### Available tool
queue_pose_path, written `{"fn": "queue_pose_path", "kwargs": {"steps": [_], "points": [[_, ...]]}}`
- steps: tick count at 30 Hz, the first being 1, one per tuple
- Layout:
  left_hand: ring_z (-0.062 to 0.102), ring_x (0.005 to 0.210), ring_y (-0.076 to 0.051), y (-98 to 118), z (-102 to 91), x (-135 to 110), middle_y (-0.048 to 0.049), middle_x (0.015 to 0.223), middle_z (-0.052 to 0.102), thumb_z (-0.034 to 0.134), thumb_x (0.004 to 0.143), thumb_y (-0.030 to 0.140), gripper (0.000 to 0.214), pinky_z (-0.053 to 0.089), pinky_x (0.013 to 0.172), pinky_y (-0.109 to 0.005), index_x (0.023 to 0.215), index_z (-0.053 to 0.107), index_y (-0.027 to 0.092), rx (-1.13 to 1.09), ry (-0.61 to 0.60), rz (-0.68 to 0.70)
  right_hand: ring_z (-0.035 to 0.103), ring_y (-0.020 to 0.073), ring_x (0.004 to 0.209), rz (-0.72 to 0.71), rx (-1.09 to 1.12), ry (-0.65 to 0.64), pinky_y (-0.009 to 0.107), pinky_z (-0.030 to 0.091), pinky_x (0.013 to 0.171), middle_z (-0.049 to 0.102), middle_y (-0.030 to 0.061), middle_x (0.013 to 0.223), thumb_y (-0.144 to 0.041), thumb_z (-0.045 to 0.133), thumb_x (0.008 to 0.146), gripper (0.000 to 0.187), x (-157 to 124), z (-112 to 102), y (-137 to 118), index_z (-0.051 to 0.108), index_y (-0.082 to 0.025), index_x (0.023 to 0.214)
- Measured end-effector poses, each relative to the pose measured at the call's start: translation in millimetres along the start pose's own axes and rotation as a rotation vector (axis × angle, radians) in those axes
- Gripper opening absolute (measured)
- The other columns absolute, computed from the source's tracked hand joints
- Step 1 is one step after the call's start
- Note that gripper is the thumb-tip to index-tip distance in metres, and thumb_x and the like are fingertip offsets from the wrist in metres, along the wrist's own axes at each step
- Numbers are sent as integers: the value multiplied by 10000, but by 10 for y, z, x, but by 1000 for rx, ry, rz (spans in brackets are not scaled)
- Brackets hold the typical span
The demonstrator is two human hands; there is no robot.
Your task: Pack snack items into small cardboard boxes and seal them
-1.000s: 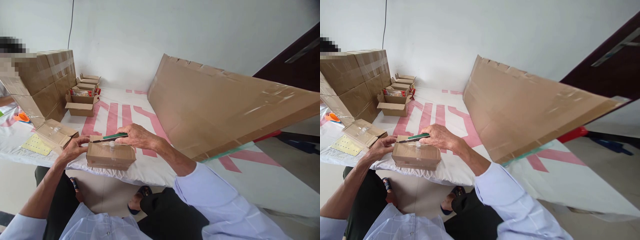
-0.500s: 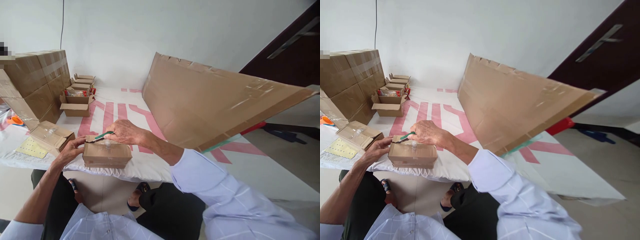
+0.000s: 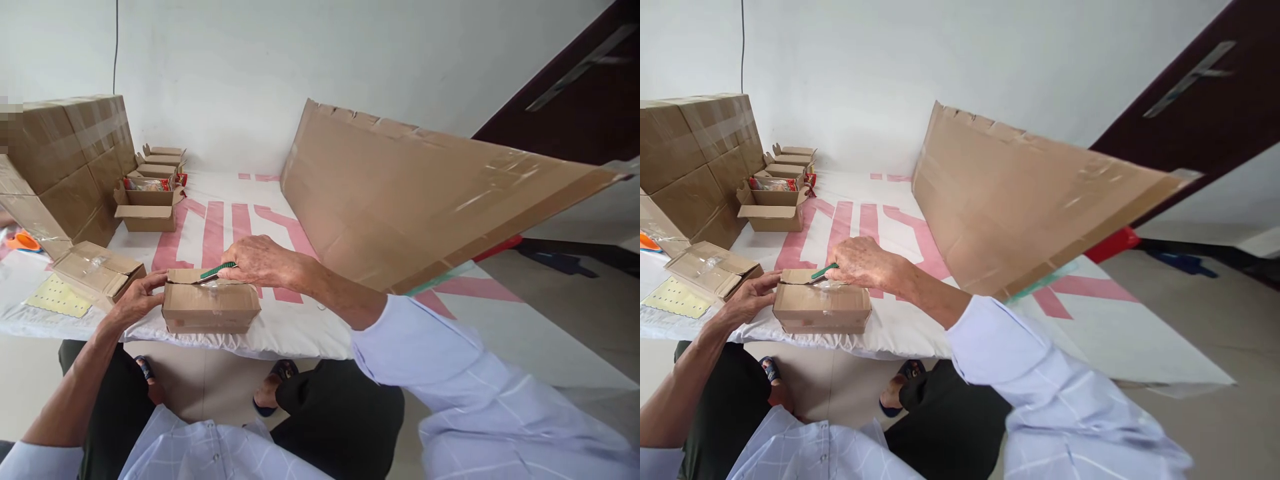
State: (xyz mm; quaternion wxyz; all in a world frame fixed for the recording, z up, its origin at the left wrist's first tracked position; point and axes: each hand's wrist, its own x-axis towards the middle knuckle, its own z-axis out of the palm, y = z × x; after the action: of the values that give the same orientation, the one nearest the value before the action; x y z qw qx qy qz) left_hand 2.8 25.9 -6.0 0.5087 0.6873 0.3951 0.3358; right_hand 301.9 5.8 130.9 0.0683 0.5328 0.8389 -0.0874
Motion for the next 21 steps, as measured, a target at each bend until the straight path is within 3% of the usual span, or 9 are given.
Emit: {"fn": "queue_pose_path", "kwargs": {"steps": [7,11,15,18,21], "points": [[604,1482,-463,77,-8,-3,-119,1530,727,997,723,572,683,473,1274,-574,1325,859,279,-44,5,-60,511,176,695,2,77,45,344,267,684,608,30,690,-401,619,1031,385,-138,13,285,753,-209,725],[630,1458,-439,199,40,13,-116,1446,775,977,746,556,676,541,1215,-542,1350,844,285,-43,-40,-70,518,176,697,16,174,42,334,298,691,625,11,702,-345,628,990,289,-236,95,471,793,-240,778],[651,1429,-424,288,55,15,-129,1393,796,963,760,575,691,533,1213,-552,1355,831,250,-17,-42,-85,490,172,668,60,257,106,334,309,668,600,7,686,-448,607,991,352,-450,249,814,771,-233,765],[658,1409,-440,255,27,26,-148,1365,805,975,727,610,767,552,1180,-550,1373,815,230,-1,-47,-100,500,170,679,153,493,182,321,355,658,619,-2,728,-606,597,958,442,-676,579,1228,777,-221,838],[667,1383,-468,174,-20,50,-176,1351,805,989,673,652,898,569,1145,-550,1428,781,211,33,-28,-130,587,207,753,294,702,426,329,431,689,689,27,829,-716,533,944,590,-795,1199,1542,790,-191,1018]]}}
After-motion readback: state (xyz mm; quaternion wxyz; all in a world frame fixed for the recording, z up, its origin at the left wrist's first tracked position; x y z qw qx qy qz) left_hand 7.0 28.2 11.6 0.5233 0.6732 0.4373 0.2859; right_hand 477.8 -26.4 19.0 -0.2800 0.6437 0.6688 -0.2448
